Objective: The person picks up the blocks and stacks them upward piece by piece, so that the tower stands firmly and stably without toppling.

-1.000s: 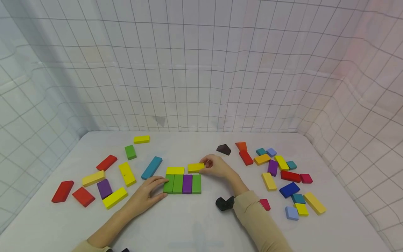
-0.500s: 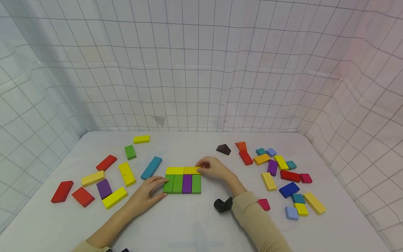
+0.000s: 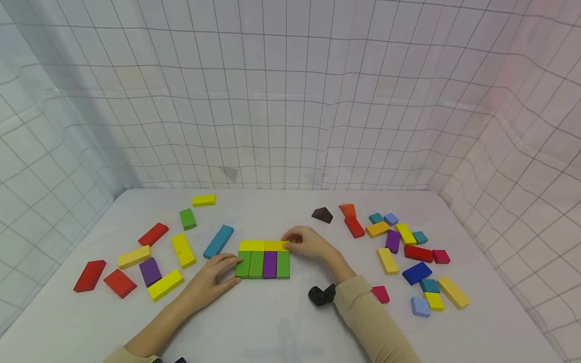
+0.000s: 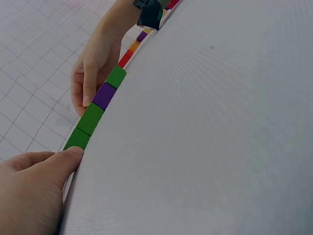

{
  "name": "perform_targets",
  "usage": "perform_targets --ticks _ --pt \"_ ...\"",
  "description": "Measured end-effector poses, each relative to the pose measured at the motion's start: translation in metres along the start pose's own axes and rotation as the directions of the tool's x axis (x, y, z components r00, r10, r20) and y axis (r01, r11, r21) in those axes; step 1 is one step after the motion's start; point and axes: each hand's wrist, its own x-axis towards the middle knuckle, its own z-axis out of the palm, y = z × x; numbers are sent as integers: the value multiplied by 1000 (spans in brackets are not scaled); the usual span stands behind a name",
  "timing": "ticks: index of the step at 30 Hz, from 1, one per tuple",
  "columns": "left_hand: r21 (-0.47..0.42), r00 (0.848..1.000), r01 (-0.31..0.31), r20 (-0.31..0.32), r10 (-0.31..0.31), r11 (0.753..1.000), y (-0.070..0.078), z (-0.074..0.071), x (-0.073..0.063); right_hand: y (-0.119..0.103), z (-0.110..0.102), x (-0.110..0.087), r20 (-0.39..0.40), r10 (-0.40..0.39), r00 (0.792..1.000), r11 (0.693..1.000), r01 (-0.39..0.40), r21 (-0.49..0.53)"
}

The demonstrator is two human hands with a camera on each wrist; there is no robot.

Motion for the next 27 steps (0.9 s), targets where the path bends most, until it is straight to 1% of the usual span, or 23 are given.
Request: perform_targets --ticks 3,6,8,11,15,17,21,22,25,27 --pt "4 1000 -1 0 1 1000 0 1 0 0 -4 -4 -23 15 1000 1000 -15 3" --pt "10 1000 -1 0 1 1000 0 1 0 -1 -16 -14 -80 24 996 1000 -23 15" --pt "6 1000 0 -1 0 1000 0 1 0 -2 -27 -27 -132 40 990 999 -38 18" --pt "3 1000 4 0 -4 1000 1 1 1 2 -46 -53 -209 66 976 998 -62 23" --pt "10 1000 11 1 -11 1000 1 0 0 14 -67 -97 -289 157 944 987 -163 4" --pt "13 1000 8 0 -8 1000 1 0 0 23 -76 -120 -313 174 934 983 -186 -10" --pt "11 1000 1 -2 -1 1000 1 0 0 34 -86 -161 -346 233 909 969 -247 3" --pt "11 1000 -1 -4 1 1000 1 0 0 36 -87 -168 -355 248 901 965 -264 4" --pt "9 1000 -8 -8 8 1000 2 0 0 36 -87 -186 -388 315 866 937 -349 -17" --pt "8 1000 -13 -12 13 1000 2 0 0 38 -85 -192 -411 322 853 924 -378 -62"
